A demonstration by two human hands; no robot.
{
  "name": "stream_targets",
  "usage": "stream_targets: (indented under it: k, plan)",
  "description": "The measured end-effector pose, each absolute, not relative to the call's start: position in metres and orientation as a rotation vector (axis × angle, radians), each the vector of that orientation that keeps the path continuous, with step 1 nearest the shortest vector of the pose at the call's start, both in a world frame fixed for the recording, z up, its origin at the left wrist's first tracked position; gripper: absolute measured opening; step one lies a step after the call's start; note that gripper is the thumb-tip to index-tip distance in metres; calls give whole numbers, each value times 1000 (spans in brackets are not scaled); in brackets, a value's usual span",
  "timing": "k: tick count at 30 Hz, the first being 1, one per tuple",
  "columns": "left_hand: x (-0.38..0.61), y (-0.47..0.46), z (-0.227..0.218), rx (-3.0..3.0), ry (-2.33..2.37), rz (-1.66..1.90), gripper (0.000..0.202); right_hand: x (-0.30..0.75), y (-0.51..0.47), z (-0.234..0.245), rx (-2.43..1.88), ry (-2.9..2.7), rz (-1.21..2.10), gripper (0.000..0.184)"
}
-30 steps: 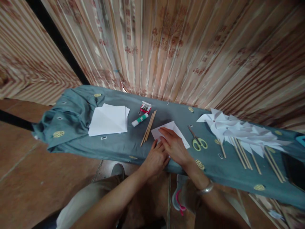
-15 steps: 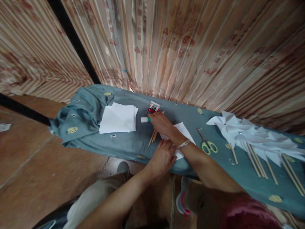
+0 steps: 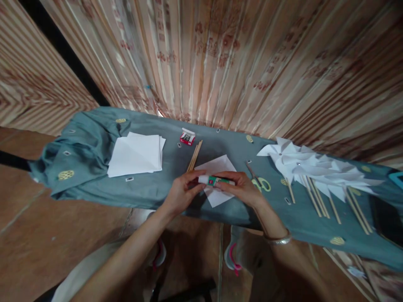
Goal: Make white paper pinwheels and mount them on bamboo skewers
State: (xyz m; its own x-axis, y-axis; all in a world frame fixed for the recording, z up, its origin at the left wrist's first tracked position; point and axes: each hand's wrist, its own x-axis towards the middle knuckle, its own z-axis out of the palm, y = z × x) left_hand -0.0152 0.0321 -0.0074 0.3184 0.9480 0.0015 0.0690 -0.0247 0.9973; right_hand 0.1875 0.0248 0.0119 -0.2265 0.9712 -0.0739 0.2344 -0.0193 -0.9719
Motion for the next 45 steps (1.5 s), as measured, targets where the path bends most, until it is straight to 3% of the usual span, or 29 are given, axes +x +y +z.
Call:
stream_targets:
  k: [12,19,35,39,45]
  plan:
    - [0,24,-9,1238,1030,776,30,202,17,9,-1187,-1115,1522,32]
    - [12,16,-10,1011,887,754,36,193,18,8,-1143,-1111,1511,28]
    - [20,-1,-6,883,821,544,45,222,35,10,-1230,-844,1176,36]
    - [15,-13,-10,1110,845,563,39,241,34,19,-1171,-735,1137,31]
    - [10,-6,-15,1967,898,727,26,233,31,11,-1142,-626,1290,30]
